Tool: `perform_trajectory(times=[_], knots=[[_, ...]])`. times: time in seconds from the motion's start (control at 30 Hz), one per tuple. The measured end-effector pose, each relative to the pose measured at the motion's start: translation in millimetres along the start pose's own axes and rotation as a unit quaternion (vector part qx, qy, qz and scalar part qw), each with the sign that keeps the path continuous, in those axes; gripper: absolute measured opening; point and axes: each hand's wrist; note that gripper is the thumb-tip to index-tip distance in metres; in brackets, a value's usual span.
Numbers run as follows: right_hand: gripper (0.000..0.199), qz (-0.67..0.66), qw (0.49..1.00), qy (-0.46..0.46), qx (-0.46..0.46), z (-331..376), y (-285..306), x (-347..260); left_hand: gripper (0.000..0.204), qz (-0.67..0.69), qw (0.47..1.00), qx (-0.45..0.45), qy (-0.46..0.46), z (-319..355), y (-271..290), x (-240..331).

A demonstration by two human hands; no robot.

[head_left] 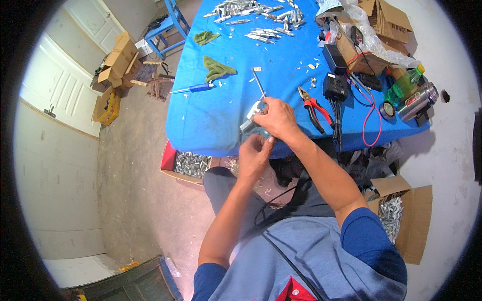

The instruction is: The person assembles small metal components using a screwdriver and pliers, picking them from a cardboard box and placing them on their lap while sitting on the floor.

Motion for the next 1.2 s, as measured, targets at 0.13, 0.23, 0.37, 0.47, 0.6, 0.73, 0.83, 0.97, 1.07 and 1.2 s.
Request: perform_trajectory(times=[0.13,0.23,0.37,0.47,0.6,0.73,0.83,0.97,1.07,1.2], knots=[[0.035,-0.173,0.983,-0.039,-0.047,-7.2,5.5,4.3,0.032,0.008,0.998,0.051,0.031,-1.5,20.5,-0.4],[0.023,-0.286,0.958,-0.024,-0.005,-19.6,-4.7,20.4,0.035,-0.021,0.997,0.077,0.014,-7.8,36.6,4.9],[0.027,-0.415,0.895,-0.080,-0.141,-18.7,24.5,13.1,0.035,-0.094,0.990,0.104,-0.011,-17.3,53.5,4.6],[0.027,-0.516,0.835,-0.121,-0.147,-9.2,37.8,16.3,0.034,-0.106,0.988,0.098,-0.045,-25.1,52.2,10.5],[0.034,-0.569,0.800,-0.071,-0.177,17.0,51.3,38.1,0.033,-0.168,0.980,0.075,-0.076,-35.7,52.5,3.9],[0.044,-0.615,0.775,-0.065,-0.131,96.9,97.3,60.5,0.036,-0.225,0.968,0.073,-0.083,-40.9,53.0,-3.3],[0.045,-0.585,0.795,-0.147,-0.068,170.1,138.4,121.7,0.036,-0.254,0.964,0.053,-0.058,-53.2,53.5,-12.2],[0.041,-0.497,0.762,-0.360,0.207,278.4,195.0,226.2,0.035,-0.270,0.955,0.077,-0.094,-62.2,53.5,-14.0],[0.041,-0.370,0.753,-0.405,0.364,389.2,250.3,332.3,0.035,-0.301,0.948,0.080,-0.072,-63.6,47.5,-1.1],[0.047,0.313,0.710,-0.555,0.300,554.6,312.5,473.7,0.038,-0.300,0.945,0.115,-0.060,-73.2,47.8,-8.9]])
Point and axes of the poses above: each hand's wrist, its own z-axis away from the middle knuckle, its own y-axis out of the back of the hand, x = y × z, and after that the axes turned 12 degrees about z, right-handed
